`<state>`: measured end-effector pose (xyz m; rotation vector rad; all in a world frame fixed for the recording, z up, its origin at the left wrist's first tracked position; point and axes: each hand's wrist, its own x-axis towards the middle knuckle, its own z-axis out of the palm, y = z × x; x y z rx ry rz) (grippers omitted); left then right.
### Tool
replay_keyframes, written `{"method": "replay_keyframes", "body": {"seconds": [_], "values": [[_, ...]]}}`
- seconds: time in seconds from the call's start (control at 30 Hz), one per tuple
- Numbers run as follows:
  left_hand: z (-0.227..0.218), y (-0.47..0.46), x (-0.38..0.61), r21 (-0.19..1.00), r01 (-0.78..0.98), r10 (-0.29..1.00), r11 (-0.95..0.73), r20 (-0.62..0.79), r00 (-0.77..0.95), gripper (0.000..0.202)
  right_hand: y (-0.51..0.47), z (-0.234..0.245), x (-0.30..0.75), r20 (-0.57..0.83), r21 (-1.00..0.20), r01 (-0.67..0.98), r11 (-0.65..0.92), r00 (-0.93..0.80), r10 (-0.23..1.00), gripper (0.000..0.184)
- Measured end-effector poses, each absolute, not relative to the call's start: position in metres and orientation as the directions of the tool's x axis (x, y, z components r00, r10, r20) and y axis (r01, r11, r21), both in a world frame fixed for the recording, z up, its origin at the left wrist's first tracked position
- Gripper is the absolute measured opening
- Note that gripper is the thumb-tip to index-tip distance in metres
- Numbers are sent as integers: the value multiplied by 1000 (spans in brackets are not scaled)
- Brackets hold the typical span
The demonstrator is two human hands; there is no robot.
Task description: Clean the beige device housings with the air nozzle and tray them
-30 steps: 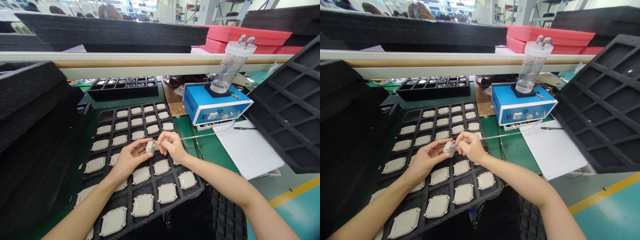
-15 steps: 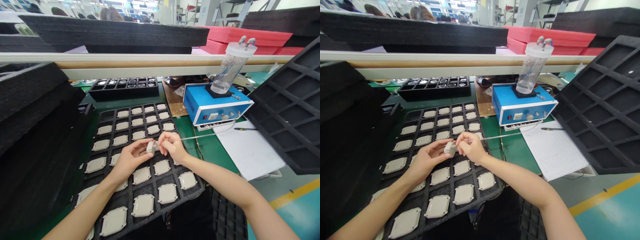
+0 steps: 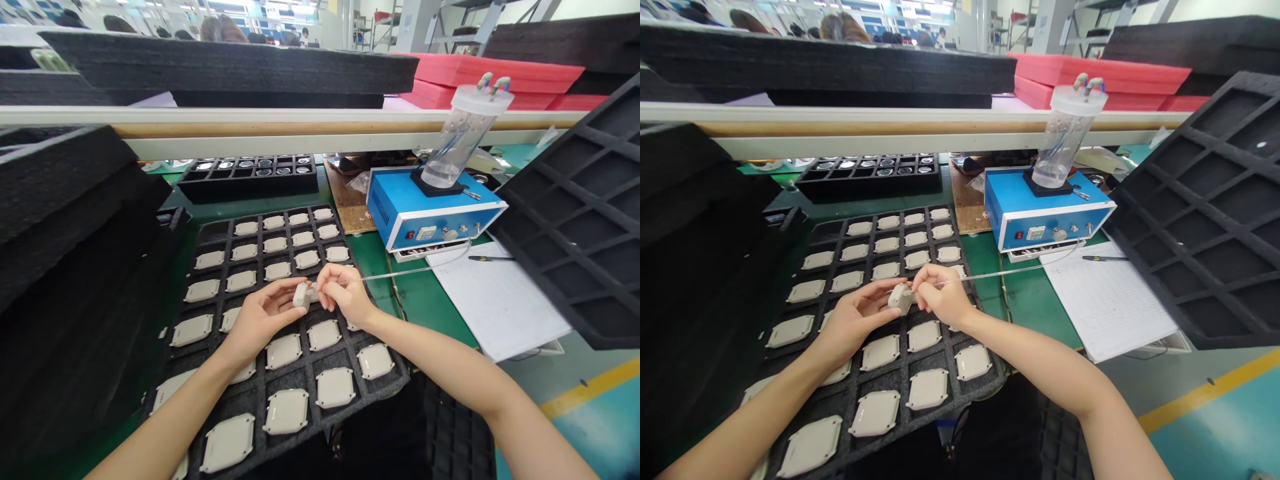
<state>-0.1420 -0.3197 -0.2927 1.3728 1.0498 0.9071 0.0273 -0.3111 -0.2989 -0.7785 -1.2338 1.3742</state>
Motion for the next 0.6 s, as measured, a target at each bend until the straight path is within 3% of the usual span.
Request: {"method": "replay_keyframes", "body": {"seconds": [0.6], "values": [[-292,-320,-141,997,61,947,41,-59,315,46,-311,-299,27,185,-955,-269,126,-204,961,6]]}}
